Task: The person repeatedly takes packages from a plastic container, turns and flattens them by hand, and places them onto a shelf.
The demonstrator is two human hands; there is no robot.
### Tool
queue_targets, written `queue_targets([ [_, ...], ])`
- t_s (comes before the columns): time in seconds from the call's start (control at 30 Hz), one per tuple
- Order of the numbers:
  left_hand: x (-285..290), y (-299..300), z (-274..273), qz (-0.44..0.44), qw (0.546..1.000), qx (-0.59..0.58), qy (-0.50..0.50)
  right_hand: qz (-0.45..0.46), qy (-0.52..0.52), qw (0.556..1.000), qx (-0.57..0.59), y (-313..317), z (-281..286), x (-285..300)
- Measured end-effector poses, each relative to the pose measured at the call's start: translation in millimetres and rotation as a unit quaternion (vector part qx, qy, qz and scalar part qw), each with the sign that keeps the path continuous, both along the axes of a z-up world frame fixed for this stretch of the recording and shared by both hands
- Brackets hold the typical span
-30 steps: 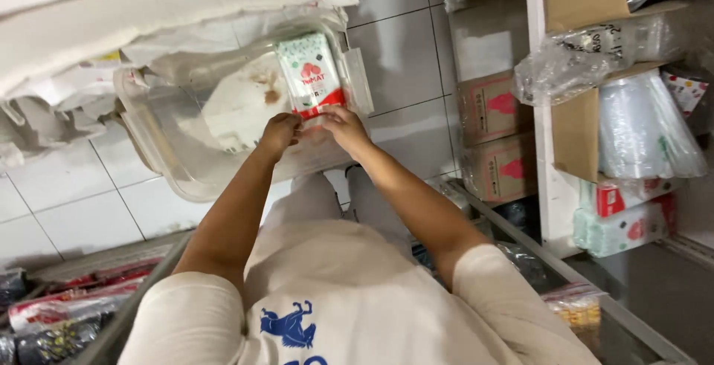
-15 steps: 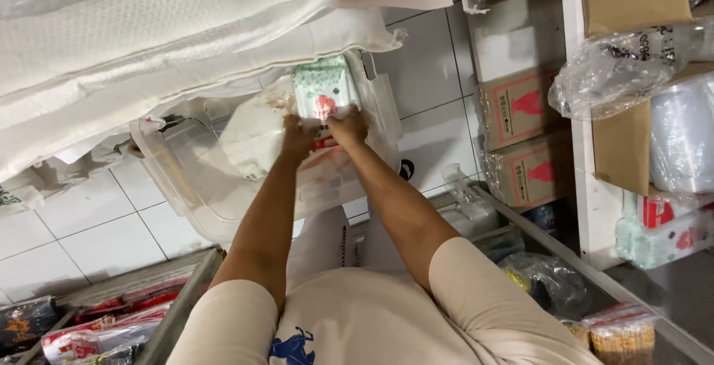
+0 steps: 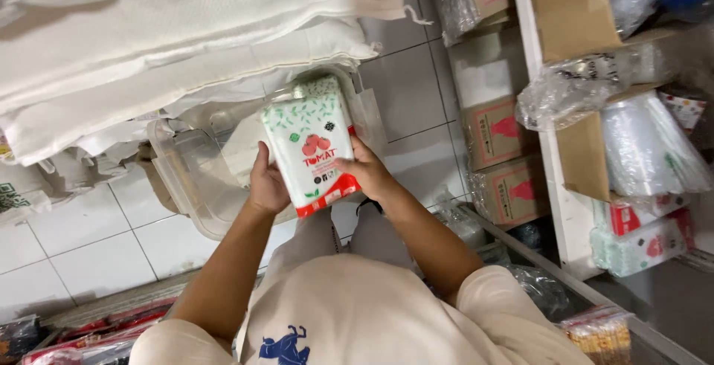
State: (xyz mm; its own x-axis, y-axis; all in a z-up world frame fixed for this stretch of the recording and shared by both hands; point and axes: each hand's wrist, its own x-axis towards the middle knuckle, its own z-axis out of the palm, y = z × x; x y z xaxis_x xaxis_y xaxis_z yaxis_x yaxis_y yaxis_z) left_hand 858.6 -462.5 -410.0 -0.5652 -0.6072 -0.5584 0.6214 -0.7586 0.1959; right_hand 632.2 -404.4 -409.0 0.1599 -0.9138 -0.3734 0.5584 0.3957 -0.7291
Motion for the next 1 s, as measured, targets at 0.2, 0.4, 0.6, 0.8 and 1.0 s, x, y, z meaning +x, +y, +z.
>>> queue_targets([
  [0.2, -66, 19, 86, 0.021, 0.978, -0.025, 0.207, -0.036, 0.468, 0.858, -0.211, 14, 136, -10],
  [0.4, -102, 32, 163, -0.053, 0.923, -0.133, 0.358, 0.035, 0.685, 0.584, -0.434, 41, 215, 1],
  [0.6, -125, 37, 202, -0.081, 0.919, -0.270, 0.275, 0.068, 0.798, 0.423, -0.424, 17, 231, -16],
  [0.8, -124, 46, 207, -0.060, 0.921, -0.097, 0.373, -0.114, 0.781, 0.515, -0.333, 9, 248, -71],
  [1.0, -144, 44, 179, -0.160, 0.921, -0.330, 0.132, 0.080, 0.773, 0.429, -0.460, 57, 239, 1],
])
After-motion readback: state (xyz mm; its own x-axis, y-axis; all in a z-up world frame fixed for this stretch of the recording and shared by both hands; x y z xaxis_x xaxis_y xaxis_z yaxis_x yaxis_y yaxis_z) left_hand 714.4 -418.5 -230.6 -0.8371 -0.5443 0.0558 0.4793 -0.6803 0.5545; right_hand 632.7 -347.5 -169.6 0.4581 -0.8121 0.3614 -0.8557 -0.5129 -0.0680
